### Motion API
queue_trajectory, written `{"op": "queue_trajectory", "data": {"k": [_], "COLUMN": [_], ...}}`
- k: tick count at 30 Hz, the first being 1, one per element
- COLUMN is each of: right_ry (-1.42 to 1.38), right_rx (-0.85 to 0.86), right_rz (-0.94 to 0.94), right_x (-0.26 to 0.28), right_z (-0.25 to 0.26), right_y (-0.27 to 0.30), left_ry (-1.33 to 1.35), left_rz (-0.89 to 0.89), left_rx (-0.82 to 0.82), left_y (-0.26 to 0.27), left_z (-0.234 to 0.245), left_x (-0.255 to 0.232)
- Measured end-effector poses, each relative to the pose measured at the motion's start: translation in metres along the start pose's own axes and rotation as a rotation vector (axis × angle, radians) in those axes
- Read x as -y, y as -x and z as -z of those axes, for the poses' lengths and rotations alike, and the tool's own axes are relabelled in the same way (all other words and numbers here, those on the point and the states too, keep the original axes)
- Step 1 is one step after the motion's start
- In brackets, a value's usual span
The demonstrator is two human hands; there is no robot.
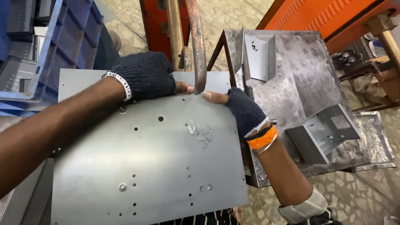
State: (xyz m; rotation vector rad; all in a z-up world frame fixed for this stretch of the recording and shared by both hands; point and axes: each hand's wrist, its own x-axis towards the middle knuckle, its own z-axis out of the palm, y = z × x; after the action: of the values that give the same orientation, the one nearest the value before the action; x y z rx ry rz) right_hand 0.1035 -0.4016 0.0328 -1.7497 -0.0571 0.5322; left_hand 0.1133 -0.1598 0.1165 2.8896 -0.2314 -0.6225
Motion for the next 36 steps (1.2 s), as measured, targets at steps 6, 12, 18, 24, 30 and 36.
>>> {"op": "queue_trajectory", "data": {"k": [6, 12, 18, 24, 30, 36], "right_ry": [-0.369, -0.237, -0.165, 0.286, 0.167, -0.184], "right_rx": [0.035, 0.008, -0.06, 0.023, -0.06, -0.146], "right_rz": [-0.154, -0.078, -0.105, 0.426, 0.161, -0.207], "right_x": [0.009, 0.015, 0.014, -0.013, 0.013, 0.025], "right_z": [-0.007, -0.007, -0.008, 0.007, -0.011, -0.017], "right_y": [0.023, 0.019, 0.015, 0.017, 0.02, 0.021], "left_ry": [-0.021, -0.004, -0.031, -0.028, -0.009, 0.006], "left_rz": [-0.049, -0.059, -0.081, -0.065, -0.057, -0.052], "left_rx": [-0.055, -0.054, -0.053, -0.051, -0.089, -0.099], "left_y": [-0.006, -0.011, -0.01, -0.006, -0.004, -0.006], "left_z": [-0.003, -0.007, -0.005, -0.004, -0.008, -0.01], "left_x": [0.004, 0.005, 0.005, 0.004, 0.007, 0.008]}}
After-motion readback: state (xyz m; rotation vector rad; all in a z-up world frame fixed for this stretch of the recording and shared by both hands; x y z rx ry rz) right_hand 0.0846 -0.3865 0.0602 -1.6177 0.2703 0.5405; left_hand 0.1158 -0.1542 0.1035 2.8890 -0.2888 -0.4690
